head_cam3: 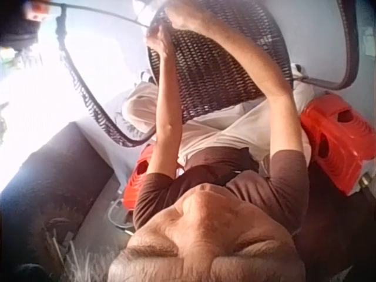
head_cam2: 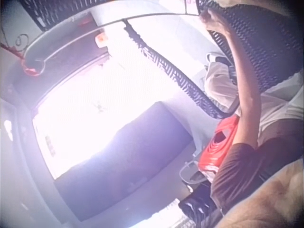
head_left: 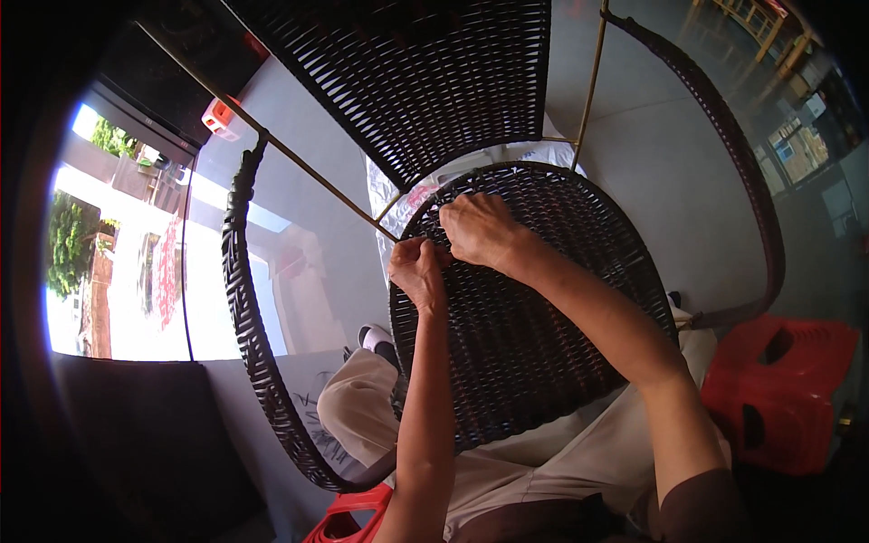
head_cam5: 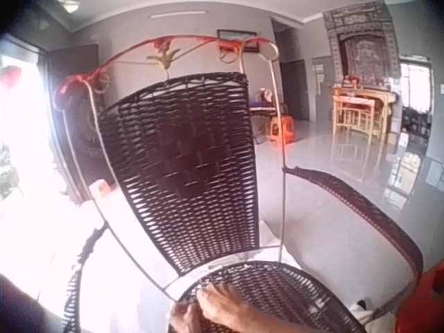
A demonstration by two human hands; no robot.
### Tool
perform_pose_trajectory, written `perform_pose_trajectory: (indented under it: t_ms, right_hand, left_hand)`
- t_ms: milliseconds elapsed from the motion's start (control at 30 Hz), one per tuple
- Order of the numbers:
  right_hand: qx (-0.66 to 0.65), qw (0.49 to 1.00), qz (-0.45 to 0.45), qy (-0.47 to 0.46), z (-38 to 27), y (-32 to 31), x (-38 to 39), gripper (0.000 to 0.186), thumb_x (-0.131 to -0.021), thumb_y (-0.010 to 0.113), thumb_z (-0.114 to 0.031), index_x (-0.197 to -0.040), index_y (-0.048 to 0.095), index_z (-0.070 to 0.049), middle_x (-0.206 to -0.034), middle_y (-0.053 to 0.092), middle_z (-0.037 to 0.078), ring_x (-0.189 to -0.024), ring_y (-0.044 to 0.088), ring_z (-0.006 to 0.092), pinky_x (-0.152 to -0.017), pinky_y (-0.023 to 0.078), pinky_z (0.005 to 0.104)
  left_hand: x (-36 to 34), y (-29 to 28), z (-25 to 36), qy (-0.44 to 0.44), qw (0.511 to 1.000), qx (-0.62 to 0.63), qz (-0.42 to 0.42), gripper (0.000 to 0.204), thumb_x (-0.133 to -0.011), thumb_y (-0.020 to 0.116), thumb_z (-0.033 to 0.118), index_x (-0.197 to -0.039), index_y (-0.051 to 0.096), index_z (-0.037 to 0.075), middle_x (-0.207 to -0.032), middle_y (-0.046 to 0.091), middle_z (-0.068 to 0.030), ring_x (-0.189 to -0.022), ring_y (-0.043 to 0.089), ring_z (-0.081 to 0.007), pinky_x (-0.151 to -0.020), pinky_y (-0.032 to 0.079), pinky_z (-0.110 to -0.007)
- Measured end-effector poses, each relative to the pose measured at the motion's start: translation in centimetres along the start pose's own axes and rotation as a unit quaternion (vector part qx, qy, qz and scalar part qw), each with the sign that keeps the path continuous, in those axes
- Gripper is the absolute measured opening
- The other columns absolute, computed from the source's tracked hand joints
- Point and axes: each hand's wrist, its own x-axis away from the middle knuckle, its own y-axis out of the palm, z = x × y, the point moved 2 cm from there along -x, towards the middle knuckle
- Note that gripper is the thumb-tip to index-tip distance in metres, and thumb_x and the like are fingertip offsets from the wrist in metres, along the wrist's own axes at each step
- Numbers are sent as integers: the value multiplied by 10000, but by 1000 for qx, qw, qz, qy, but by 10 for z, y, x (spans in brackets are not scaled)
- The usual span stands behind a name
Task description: The person weaves plastic strips through the frame of a wicker chair, using a screwdriver to tighten the weave.
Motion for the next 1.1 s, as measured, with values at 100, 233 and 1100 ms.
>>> perform_pose_trajectory:
  t_ms: [100, 233, 1100]
  right_hand:
    - [9, 999, -40, -1, -2, -1, -4, 88, -728, 577, -65, -718, 626, 8, -758, 656, 184, -723, 663, 317, -628, 541, 419]
    - [2, 999, -40, -5, 2, 2, -7, 101, -738, 564, -61, -739, 637, 9, -762, 653, 202, -733, 664, 328, -635, 541, 423]
    - [38, 979, -193, 55, -8, -8, -28, 218, -706, 538, -55, -864, 671, 13, -946, 661, 187, -897, 645, 327, -798, 506, 415]
  left_hand:
    - [3, 1, 3, -7, 1000, 21, 6, 116, -756, 581, 45, -774, 566, -69, -595, 602, -97, -462, 558, -140, -450, 470, -247]
    - [3, 4, 1, -14, 999, 36, 8, 139, -745, 594, 59, -761, 586, -78, -590, 589, -86, -449, 532, -131, -448, 452, -241]
    - [3, 3, 1, 1, 1000, -30, 9, 113, -756, 563, 52, -755, 557, -62, -581, 613, -106, -468, 584, -147, -472, 481, -249]
